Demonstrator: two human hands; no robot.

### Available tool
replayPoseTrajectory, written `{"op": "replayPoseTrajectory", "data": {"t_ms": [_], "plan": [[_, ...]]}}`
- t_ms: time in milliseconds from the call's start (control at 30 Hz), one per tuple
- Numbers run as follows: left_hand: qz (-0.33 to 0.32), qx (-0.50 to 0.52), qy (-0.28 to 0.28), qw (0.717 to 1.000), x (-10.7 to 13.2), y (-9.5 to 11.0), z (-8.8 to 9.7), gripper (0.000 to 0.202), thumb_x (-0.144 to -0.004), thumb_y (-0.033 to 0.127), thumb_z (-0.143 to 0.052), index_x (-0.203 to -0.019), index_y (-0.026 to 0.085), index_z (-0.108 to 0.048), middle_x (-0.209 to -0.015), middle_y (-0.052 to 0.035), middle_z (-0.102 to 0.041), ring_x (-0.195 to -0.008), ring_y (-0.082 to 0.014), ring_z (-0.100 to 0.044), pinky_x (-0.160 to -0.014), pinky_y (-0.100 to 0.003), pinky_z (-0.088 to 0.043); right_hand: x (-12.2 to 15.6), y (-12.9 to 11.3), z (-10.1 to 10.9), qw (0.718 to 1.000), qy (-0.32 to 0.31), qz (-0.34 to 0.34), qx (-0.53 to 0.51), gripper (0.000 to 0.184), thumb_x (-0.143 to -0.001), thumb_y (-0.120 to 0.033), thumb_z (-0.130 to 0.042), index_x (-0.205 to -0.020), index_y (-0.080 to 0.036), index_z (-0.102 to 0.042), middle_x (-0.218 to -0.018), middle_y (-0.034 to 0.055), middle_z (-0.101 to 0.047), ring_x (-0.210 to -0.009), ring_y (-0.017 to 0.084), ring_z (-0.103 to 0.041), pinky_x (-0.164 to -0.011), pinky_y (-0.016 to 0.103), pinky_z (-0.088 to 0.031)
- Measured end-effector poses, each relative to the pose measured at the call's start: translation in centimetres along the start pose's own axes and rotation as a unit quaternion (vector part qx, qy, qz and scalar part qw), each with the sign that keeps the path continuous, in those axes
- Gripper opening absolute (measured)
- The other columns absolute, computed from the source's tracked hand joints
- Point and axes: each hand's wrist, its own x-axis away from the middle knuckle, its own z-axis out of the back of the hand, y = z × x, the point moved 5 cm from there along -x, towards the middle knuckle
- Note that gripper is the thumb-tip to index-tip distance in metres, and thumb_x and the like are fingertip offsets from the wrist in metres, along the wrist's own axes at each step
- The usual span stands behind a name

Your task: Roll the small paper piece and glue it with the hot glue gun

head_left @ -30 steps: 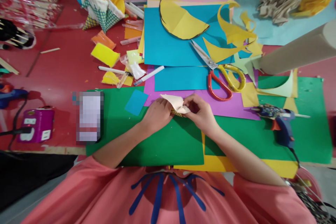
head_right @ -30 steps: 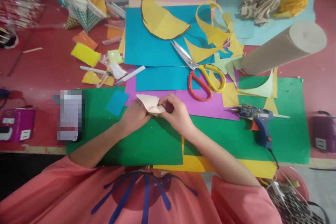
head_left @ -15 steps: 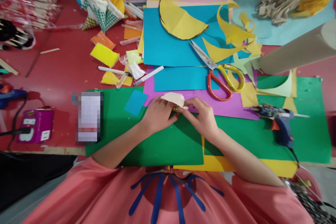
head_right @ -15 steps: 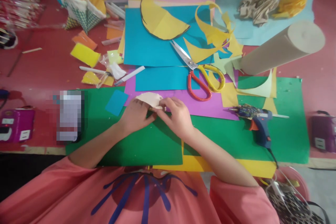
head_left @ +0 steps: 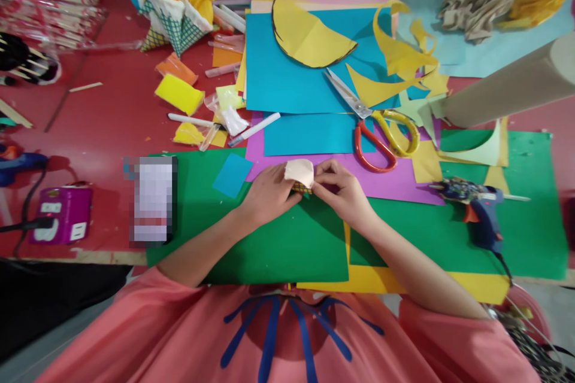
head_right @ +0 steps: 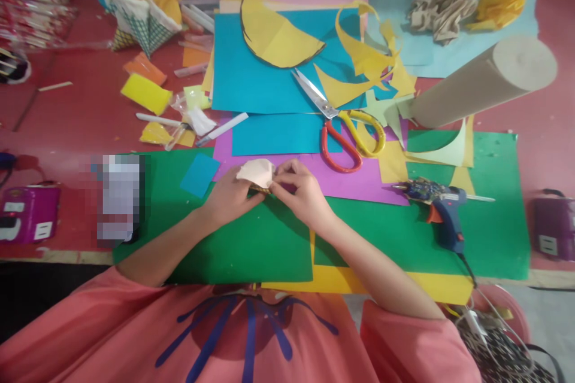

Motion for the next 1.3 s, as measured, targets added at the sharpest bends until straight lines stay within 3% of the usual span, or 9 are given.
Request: {"op": "replayPoseTrajectory", "data": {"t_ms": [67,167,367,433,567,833,1033,1200,1300], "plan": [[-0.004,0.002,-0.018,1.000,-0.1,0.2,0.0,0.039,-0.081,0.026,-0.058,-0.117,0.013,-0.053,-0.111,-0.0147,-0.063,-0.102,-0.0285,-0.059,-0.086,-0.040,-0.047,0.1,0.1,-0.1,1.000,0.016,-0.008,0.000,0.003,-0.077,-0.015,-0.061,-0.075,-0.018,-0.062,-0.081,0.0019,-0.054,-0.077,0.013,-0.054,-0.069,0.028,-0.044],[0.003,0.000,-0.038,0.999,-0.3,0.3,0.0,0.037,-0.081,0.026,-0.058,-0.115,0.011,-0.055,-0.110,-0.0154,-0.063,-0.101,-0.0292,-0.060,-0.085,-0.040,-0.047,0.2,0.0,0.0,0.999,0.030,-0.014,-0.019,0.012,-0.076,-0.011,-0.058,-0.084,-0.019,-0.056,-0.076,-0.0011,-0.056,-0.067,0.011,-0.053,-0.063,0.025,-0.044],[0.020,0.043,-0.009,0.999,-0.1,-0.5,-0.1,0.037,-0.081,0.030,-0.060,-0.113,0.012,-0.055,-0.109,-0.0140,-0.064,-0.103,-0.0289,-0.060,-0.085,-0.039,-0.047,0.7,-1.3,-0.4,0.996,-0.001,0.074,0.050,0.030,-0.077,-0.022,-0.063,-0.103,-0.020,-0.050,-0.094,0.0044,-0.064,-0.085,0.017,-0.061,-0.075,0.030,-0.049],[0.028,0.062,-0.009,0.998,-0.1,-0.7,-0.2,0.038,-0.079,0.028,-0.062,-0.112,0.012,-0.054,-0.109,-0.0134,-0.063,-0.103,-0.0282,-0.060,-0.085,-0.038,-0.048,0.9,-1.5,-0.6,0.989,0.027,0.099,0.105,0.034,-0.075,-0.031,-0.068,-0.100,-0.020,-0.049,-0.089,0.0046,-0.064,-0.080,0.018,-0.061,-0.072,0.032,-0.048],[0.020,0.062,-0.025,0.998,-0.1,-0.3,-0.3,0.033,-0.080,0.026,-0.057,-0.110,0.014,-0.054,-0.106,-0.0119,-0.062,-0.100,-0.0270,-0.059,-0.082,-0.037,-0.048,1.0,-1.5,-0.7,0.983,0.050,0.097,0.145,0.013,-0.084,-0.031,-0.059,-0.085,-0.021,-0.051,-0.077,0.0027,-0.063,-0.071,0.016,-0.059,-0.067,0.030,-0.046],[-0.052,0.024,0.042,0.998,0.1,0.9,1.0,0.032,-0.080,0.031,-0.052,-0.106,0.012,-0.051,-0.094,-0.0114,-0.058,-0.090,-0.0265,-0.058,-0.074,-0.037,-0.047,1.1,-0.5,0.1,0.999,0.046,-0.010,0.005,0.006,-0.087,-0.024,-0.053,-0.087,-0.019,-0.057,-0.079,0.0008,-0.065,-0.072,0.012,-0.061,-0.067,0.023,-0.046],[-0.013,0.070,0.051,0.996,0.2,-0.1,0.8,0.032,-0.083,0.034,-0.053,-0.108,0.017,-0.044,-0.104,-0.0103,-0.058,-0.097,-0.0247,-0.059,-0.075,-0.034,-0.048,0.6,0.0,0.2,0.997,0.033,-0.025,-0.070,0.010,-0.087,-0.022,-0.053,-0.082,-0.019,-0.062,-0.085,0.0019,-0.065,-0.081,0.013,-0.061,-0.074,0.026,-0.046],[0.039,0.070,0.055,0.995,0.5,-1.0,0.3,0.040,-0.077,0.038,-0.065,-0.104,0.018,-0.044,-0.090,-0.0064,-0.063,-0.084,-0.0233,-0.065,-0.063,-0.029,-0.047,0.3,-0.1,0.3,0.998,0.046,0.002,-0.043,0.009,-0.085,-0.020,-0.057,-0.079,-0.019,-0.064,-0.091,0.0042,-0.059,-0.091,0.015,-0.057,-0.083,0.030,-0.043],[0.016,0.046,0.038,0.998,0.5,-0.7,0.0,0.037,-0.076,0.035,-0.067,-0.101,0.017,-0.045,-0.091,-0.0071,-0.064,-0.086,-0.0236,-0.065,-0.064,-0.029,-0.048,0.2,0.1,0.0,1.000,0.023,-0.004,-0.015,0.008,-0.083,-0.020,-0.060,-0.077,-0.018,-0.066,-0.088,0.0040,-0.056,-0.088,0.015,-0.055,-0.080,0.030,-0.043]]}}
